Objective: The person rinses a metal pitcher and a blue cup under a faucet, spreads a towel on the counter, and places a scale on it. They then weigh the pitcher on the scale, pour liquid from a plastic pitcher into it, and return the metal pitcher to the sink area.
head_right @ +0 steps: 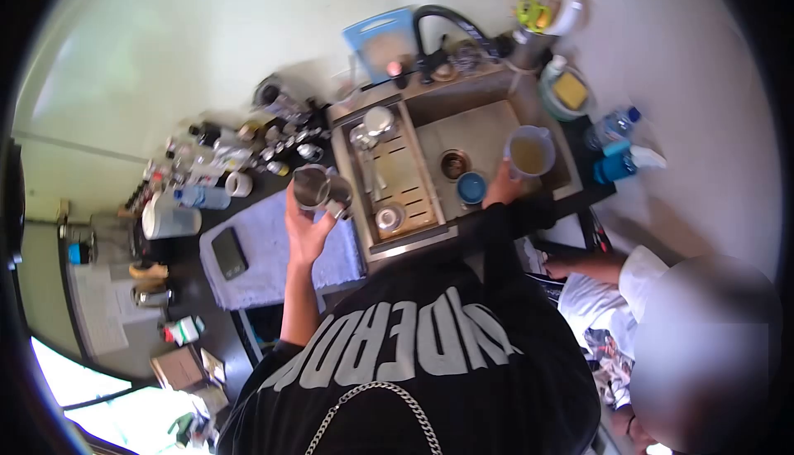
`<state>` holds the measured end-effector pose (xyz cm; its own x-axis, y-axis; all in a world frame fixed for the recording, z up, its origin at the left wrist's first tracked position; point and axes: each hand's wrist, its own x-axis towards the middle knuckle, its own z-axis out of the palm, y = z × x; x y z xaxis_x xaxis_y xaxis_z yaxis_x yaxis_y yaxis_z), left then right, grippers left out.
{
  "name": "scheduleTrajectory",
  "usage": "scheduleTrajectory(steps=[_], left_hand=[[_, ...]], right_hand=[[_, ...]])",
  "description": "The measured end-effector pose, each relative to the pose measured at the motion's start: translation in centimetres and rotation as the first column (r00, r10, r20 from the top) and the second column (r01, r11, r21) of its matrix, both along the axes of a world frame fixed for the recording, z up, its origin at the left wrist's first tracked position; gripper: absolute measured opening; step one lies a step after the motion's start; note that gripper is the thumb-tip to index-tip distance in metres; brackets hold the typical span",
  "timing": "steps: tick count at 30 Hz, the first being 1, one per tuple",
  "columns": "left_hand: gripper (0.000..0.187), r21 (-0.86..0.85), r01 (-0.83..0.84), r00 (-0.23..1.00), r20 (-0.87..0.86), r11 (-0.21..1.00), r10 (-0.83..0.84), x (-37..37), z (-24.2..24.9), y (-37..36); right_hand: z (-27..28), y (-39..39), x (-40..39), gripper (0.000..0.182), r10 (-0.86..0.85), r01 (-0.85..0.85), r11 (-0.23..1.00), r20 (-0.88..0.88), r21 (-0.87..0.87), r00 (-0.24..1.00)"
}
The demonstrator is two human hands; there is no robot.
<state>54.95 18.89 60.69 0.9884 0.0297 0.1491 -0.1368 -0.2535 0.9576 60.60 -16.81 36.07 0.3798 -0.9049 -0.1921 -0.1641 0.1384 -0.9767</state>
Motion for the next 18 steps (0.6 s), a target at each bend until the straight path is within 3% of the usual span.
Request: scheduleTrajectory(steps=[3, 5, 6, 8, 12, 14, 15, 18], left_hand=[[0.079, -0.015, 0.065, 0.998, -0.005, 0.998, -0.065, -0.4, -1.0, -0.5], [0.078, 0.014, 0.089, 0.996, -0.001, 0.996, -0.089, -1.0, -1.6, -0.3], [0.076, -0.046, 0.093, 0.994, -0.052, 0.995, -0.095, -1.3, -1.8, -0.1], [0.074, -0.104, 0.103, 0.989, -0.096, 0.989, -0.113, -1.2, -1.9, -0.2], [0.076, -0.182, 0.081, 0.988, -0.117, 0.980, -0.103, -1.7, -1.4, -1.0], [0.082, -0.198, 0.096, 0.988, -0.099, 0.975, -0.118, -1.2, -1.8, -1.2], [0.082, -0.205, 0.099, 0.988, -0.095, 0.974, -0.120, -0.9, -2.0, -1.5], [0.082, -0.241, 0.106, 0.988, -0.086, 0.965, -0.130, 0.3, -2.2, -2.3]], right_hand=[[0.4, -1.4, 0.2, 0.060, -0.028, 0.029, 1.000, -0.073, 0.010, 0.997], [0.5, -2.5, 0.4, 0.056, 0.064, -0.075, 0.996, -0.235, -0.037, 0.970], [0.5, -2.8, 0.4, 0.056, 0.037, -0.048, 0.998, -0.233, -0.043, 0.972], [0.8, -3.0, 0.7, 0.051, 0.067, -0.065, 0.996, 0.036, -0.068, 0.997], [4.7, -4.6, -0.2, 0.046, 0.148, -0.131, 0.978, 0.098, -0.160, 0.984], [6.2, -6.7, -0.4, 0.039, 0.334, -0.317, 0.906, 0.014, -0.282, 0.942], [7.0, -7.5, -0.5, 0.039, 0.333, -0.314, 0.904, 0.015, -0.290, 0.943], [14.2, -9.0, -1.5, 0.027, 0.532, -0.445, 0.837, 0.280, -0.319, 0.799]])
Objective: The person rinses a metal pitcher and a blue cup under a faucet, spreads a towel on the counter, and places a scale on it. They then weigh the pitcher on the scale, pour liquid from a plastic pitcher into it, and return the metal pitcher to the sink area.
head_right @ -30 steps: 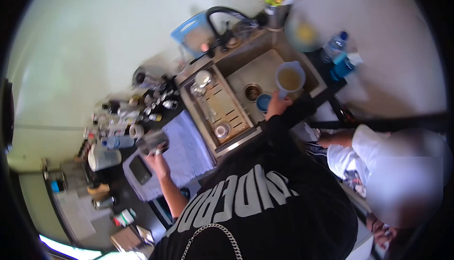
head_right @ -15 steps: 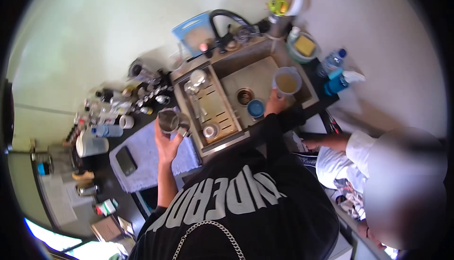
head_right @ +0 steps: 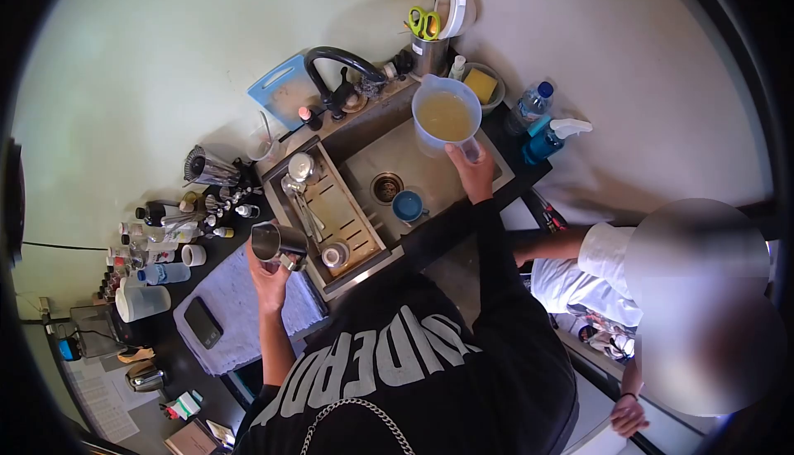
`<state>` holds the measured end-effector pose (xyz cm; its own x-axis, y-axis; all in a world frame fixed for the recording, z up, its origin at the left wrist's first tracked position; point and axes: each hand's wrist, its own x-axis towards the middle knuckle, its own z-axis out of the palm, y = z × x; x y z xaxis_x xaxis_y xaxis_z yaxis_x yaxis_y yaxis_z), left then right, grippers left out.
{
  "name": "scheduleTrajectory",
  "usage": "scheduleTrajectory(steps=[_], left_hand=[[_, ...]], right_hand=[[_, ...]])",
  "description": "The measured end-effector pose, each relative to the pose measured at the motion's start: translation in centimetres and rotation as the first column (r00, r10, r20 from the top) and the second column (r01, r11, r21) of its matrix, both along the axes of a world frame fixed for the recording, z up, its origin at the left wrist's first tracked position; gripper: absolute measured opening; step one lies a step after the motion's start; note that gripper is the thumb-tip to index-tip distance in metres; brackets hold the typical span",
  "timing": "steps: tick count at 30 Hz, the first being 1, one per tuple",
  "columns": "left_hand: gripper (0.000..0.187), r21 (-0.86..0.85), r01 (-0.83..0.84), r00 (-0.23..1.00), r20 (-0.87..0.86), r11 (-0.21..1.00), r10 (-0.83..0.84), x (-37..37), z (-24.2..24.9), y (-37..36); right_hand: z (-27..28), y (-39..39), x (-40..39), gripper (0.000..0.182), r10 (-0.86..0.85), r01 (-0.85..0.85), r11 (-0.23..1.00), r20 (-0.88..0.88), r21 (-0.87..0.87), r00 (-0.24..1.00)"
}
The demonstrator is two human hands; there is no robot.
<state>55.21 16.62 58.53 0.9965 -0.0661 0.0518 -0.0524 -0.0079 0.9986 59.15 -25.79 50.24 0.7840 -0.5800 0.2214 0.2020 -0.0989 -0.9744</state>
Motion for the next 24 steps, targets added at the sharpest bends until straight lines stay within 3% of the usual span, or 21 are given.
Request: scheduleTrajectory(steps=[2, 4, 9, 11, 16, 18, 22, 24], left_hand=[[0.083, 0.130, 0.025, 0.999, 0.036, 0.991, -0.030, 1.2, -0.4, -0.4], [0.083, 0.103, 0.030, 0.999, 0.031, 0.994, -0.033, 2.2, -0.1, -1.7], [0.087, 0.133, 0.082, 0.997, -0.005, 0.988, -0.083, 3.5, 0.1, -4.6], [0.085, 0.242, 0.091, 0.988, 0.098, 0.966, -0.118, 3.5, -0.1, -5.4], [0.082, 0.308, 0.209, 0.970, 0.056, 0.928, -0.237, 2.8, 2.9, -6.3], [0.082, 0.308, 0.211, 0.966, 0.077, 0.928, -0.245, 2.1, 3.0, -6.1], [0.082, 0.284, 0.217, 0.961, 0.105, 0.934, -0.255, 1.6, 3.2, -5.9], [0.081, 0.276, 0.229, 0.960, 0.094, 0.934, -0.263, 1.5, 2.9, -5.8]], right_hand=[[1.3, -2.2, -0.7, 0.026, 0.066, -0.066, 0.998, 0.007, 0.022, 0.998], [3.7, -2.6, -1.0, 0.031, 0.110, -0.116, 0.988, 0.069, 0.098, 0.992], [8.2, -2.4, -3.1, 0.042, 0.261, -0.259, 0.964, -0.036, 0.063, 0.965], [9.7, -1.4, -4.3, 0.040, 0.253, -0.244, 0.966, -0.121, 0.086, 0.960], [13.6, 0.0, -5.6, 0.045, 0.317, -0.329, 0.944, -0.218, -0.020, 0.923], [16.3, 0.9, -5.4, 0.048, 0.448, -0.473, 0.879, -0.233, -0.064, 0.864], [19.6, 2.5, -5.1, 0.051, 0.464, -0.543, 0.823, -0.355, -0.165, 0.812], [21.1, 3.7, -4.6, 0.051, 0.471, -0.623, 0.729, -0.454, -0.282, 0.756]])
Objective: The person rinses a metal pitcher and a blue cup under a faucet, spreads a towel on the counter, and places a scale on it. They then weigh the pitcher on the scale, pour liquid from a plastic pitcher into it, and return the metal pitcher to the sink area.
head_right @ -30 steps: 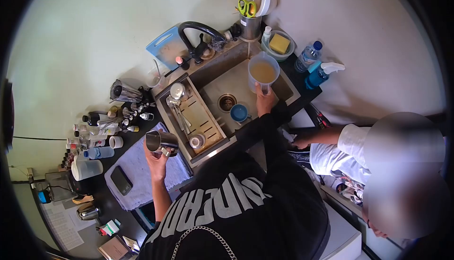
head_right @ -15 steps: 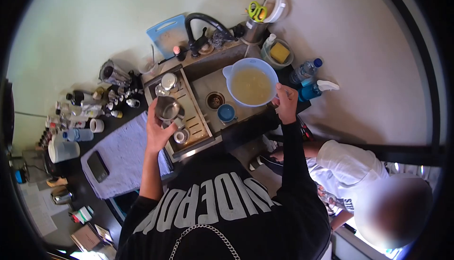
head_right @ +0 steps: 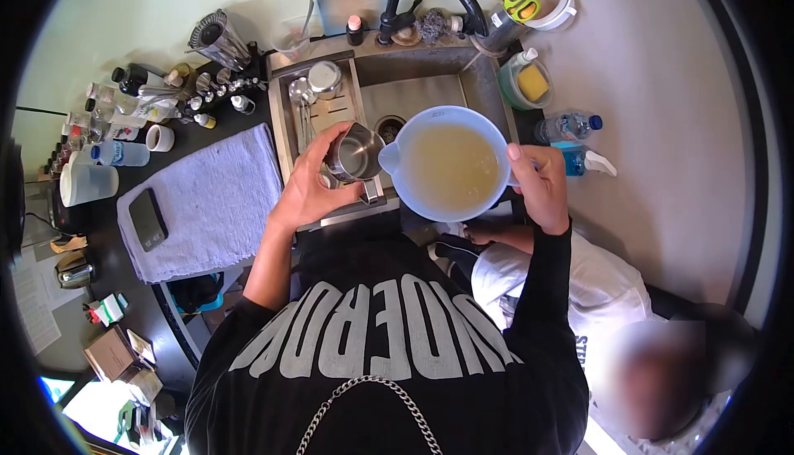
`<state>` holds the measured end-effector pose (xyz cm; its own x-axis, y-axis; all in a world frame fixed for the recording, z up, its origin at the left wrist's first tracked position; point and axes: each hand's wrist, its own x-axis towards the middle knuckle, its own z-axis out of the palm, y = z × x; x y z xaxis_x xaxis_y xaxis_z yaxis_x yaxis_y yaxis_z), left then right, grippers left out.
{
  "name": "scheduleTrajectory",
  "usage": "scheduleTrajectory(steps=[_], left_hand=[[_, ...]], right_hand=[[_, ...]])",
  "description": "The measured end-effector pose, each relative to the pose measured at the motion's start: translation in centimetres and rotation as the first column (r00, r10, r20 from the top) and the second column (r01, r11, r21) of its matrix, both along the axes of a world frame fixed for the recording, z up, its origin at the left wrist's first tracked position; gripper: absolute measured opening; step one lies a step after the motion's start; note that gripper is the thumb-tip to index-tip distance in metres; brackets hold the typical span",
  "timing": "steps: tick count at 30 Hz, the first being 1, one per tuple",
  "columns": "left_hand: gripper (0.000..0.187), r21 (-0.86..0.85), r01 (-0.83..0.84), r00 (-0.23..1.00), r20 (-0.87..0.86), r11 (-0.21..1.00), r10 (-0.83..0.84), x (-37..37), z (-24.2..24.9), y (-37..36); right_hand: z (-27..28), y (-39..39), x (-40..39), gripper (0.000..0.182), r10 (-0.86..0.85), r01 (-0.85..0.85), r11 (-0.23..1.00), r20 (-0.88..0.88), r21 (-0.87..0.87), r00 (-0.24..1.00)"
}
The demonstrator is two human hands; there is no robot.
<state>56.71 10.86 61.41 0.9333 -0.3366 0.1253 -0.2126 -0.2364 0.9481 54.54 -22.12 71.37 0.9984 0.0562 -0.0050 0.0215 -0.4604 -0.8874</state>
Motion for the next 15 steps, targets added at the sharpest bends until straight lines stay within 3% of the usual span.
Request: scheduleTrajectory(steps=[4, 15], left_hand=[[0.080, -0.029, 0.017, 1.000, 0.003, 0.999, -0.017, -0.3, -0.9, 0.1], [0.081, -0.056, -0.013, 0.999, 0.032, 0.998, 0.015, -0.3, -1.9, 0.5]], right_hand=[[1.0, 0.6, 1.0, 0.053, 0.083, -0.082, 0.982, -0.003, -0.173, 0.997], [2.3, 0.6, 2.3, 0.055, 0.093, -0.096, 0.965, -0.025, -0.246, 0.995]])
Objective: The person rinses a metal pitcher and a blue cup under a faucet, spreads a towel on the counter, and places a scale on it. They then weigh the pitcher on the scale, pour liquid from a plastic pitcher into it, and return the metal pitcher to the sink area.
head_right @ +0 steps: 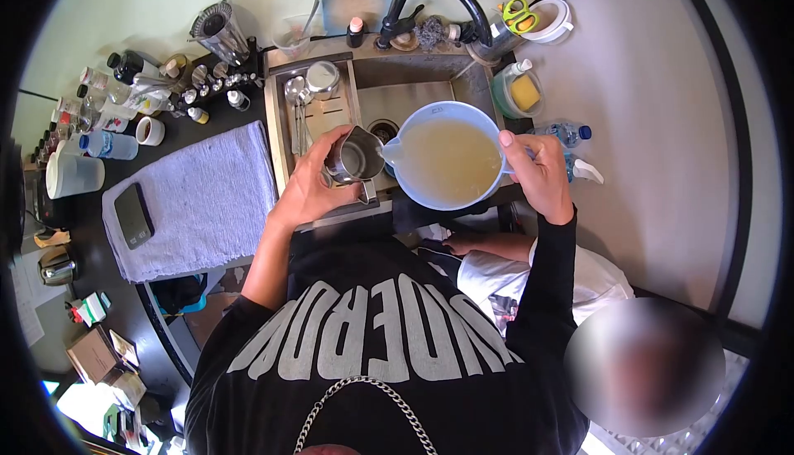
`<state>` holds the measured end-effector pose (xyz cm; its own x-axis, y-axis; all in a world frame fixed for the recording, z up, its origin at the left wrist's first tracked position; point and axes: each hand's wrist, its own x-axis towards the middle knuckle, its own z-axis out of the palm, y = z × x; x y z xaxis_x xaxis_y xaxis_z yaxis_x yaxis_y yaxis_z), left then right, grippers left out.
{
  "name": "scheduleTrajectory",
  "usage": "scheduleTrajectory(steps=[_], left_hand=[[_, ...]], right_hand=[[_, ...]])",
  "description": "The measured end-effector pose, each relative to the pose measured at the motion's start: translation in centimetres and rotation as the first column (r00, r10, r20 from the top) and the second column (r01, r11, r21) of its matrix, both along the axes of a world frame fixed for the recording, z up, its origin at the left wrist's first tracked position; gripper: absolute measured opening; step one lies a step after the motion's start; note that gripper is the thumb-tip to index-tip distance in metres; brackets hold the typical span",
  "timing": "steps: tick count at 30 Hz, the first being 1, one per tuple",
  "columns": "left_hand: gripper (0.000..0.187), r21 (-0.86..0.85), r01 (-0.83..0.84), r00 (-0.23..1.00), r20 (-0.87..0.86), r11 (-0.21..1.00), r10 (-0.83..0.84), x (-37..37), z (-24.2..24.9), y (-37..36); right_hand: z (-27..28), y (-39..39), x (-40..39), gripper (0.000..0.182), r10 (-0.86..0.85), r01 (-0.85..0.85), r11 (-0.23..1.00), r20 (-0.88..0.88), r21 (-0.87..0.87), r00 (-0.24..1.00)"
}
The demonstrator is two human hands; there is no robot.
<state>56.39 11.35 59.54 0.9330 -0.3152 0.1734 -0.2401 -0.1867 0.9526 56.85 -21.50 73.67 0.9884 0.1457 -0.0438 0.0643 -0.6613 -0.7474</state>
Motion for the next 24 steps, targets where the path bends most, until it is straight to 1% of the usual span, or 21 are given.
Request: scheduleTrajectory(steps=[2, 4, 6, 8, 12, 14, 15, 17, 19, 21, 24], left_hand=[[0.081, 0.054, -0.017, 1.000, 0.016, 0.998, 0.016, 0.2, 0.4, -0.2], [0.081, 0.051, 0.010, 1.000, 0.027, 0.999, -0.012, 0.3, -0.1, -0.4], [0.080, -0.007, -0.016, 1.000, -0.019, 1.000, 0.016, 0.4, -0.5, -0.8], [0.080, -0.005, -0.011, 1.000, -0.010, 1.000, 0.011, 0.5, -0.4, -0.8], [0.080, 0.007, -0.005, 1.000, -0.006, 1.000, 0.005, 0.8, -1.0, -1.1], [0.081, -0.004, -0.020, 1.000, -0.011, 1.000, 0.020, 0.9, -0.9, -1.3], [0.082, -0.018, -0.015, 0.999, -0.046, 1.000, 0.014, 0.9, -1.1, -1.3], [0.083, -0.008, -0.019, 0.999, -0.037, 1.000, 0.019, 0.9, -1.1, -1.6], [0.084, 0.009, -0.025, 0.999, -0.034, 1.000, 0.026, 0.8, -1.2, -1.7], [0.082, -0.018, -0.029, 0.998, -0.064, 0.999, 0.028, 0.8, -1.4, -1.8], [0.082, -0.010, -0.037, 0.999, -0.035, 0.999, 0.036, 0.9, -1.7, -1.9]], right_hand=[[0.5, 0.3, 0.5, 0.055, 0.000, 0.000, 1.000, 0.021, -0.008, 1.000], [0.8, 0.6, 0.6, 0.054, 0.008, -0.006, 0.997, 0.023, -0.075, 1.000], [1.3, 0.6, 0.7, 0.053, -0.018, 0.019, 0.996, 0.014, -0.089, 1.000], [1.6, 0.6, 1.0, 0.055, 0.024, -0.023, 0.991, 0.005, -0.133, 1.000], [2.5, 1.2, 1.0, 0.055, -0.001, 0.006, 0.993, 0.037, -0.116, 0.999], [2.8, 1.0, 1.1, 0.055, 0.007, -0.003, 0.988, 0.028, -0.157, 1.000], [2.8, 0.8, 1.2, 0.055, -0.001, 0.005, 0.988, 0.029, -0.155, 1.000], [2.6, 0.2, 1.6, 0.055, 0.033, -0.030, 0.980, 0.015, -0.198, 0.999], [2.8, 0.5, 1.6, 0.056, 0.017, -0.013, 0.985, 0.024, -0.175, 1.000], [2.8, 0.7, 1.4, 0.057, 0.004, 0.001, 0.989, 0.036, -0.149, 0.999], [2.8, 0.5, 1.7, 0.059, -0.011, 0.021, 0.991, 0.072, -0.135, 0.997]])
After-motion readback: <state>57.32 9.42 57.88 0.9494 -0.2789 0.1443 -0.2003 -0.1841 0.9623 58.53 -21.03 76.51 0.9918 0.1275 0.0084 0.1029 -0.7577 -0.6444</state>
